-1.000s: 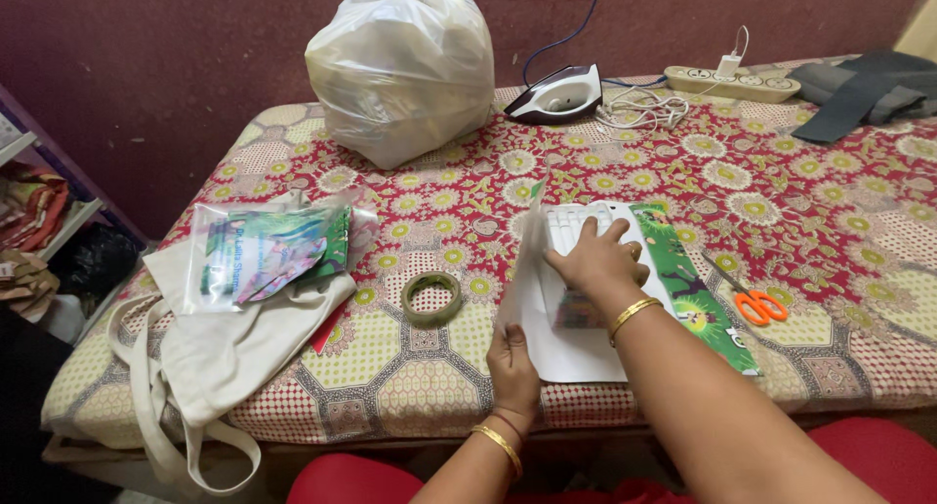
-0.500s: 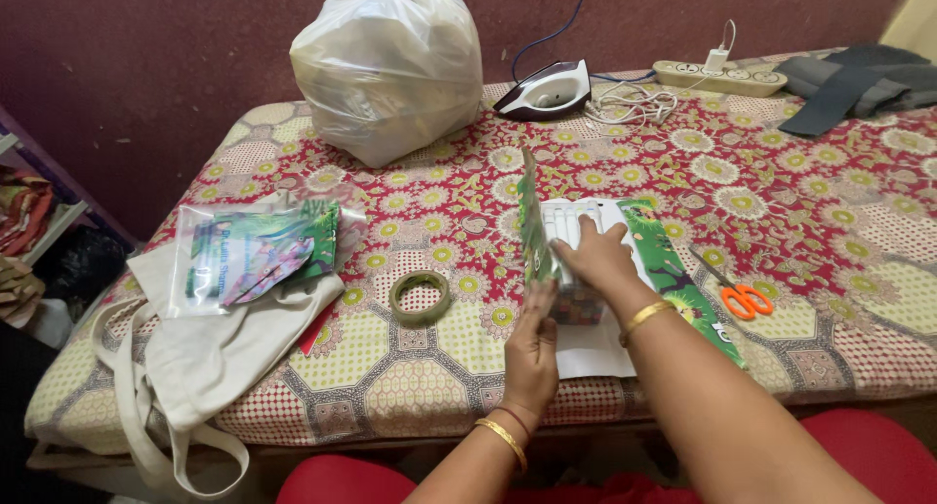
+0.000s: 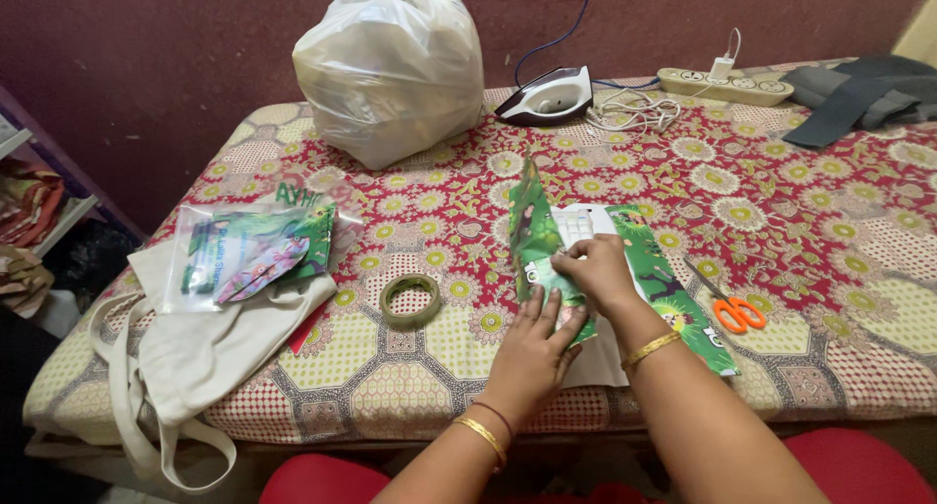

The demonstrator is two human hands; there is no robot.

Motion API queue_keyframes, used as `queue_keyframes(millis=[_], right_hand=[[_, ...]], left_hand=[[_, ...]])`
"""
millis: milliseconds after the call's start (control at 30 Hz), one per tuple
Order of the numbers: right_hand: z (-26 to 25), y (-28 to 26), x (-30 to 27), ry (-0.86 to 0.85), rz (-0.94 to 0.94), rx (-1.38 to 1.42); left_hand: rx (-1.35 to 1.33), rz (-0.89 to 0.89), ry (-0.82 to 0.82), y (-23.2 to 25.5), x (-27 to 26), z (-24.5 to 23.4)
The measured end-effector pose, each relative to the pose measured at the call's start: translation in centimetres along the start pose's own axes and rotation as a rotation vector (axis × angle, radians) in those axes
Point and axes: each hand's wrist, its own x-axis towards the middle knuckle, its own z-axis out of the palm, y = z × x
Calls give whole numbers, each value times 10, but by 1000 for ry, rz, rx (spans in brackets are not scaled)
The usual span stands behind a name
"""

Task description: The person wraps a small box of crayons in green patterned paper. They tear and cut pieces of green tape, then use the tape to secure the paper around the box. The person folds the paper edges and presses the tape to hold the package together.

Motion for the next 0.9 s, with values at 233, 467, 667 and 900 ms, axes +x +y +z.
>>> queue_keyframes(millis=[233, 467, 667, 900], right_hand=[[9, 18, -1, -4, 201, 364], [13, 20, -15, 6, 291, 433], [15, 33, -47, 113, 52, 447], [12, 57, -80, -187, -81, 706]], left_hand=[[-429, -129, 65, -50, 25, -1], [-132, -288, -201, -108, 102, 40], [-63, -397, -242, -106, 135, 55], [-96, -390, -206, -93, 119, 42]])
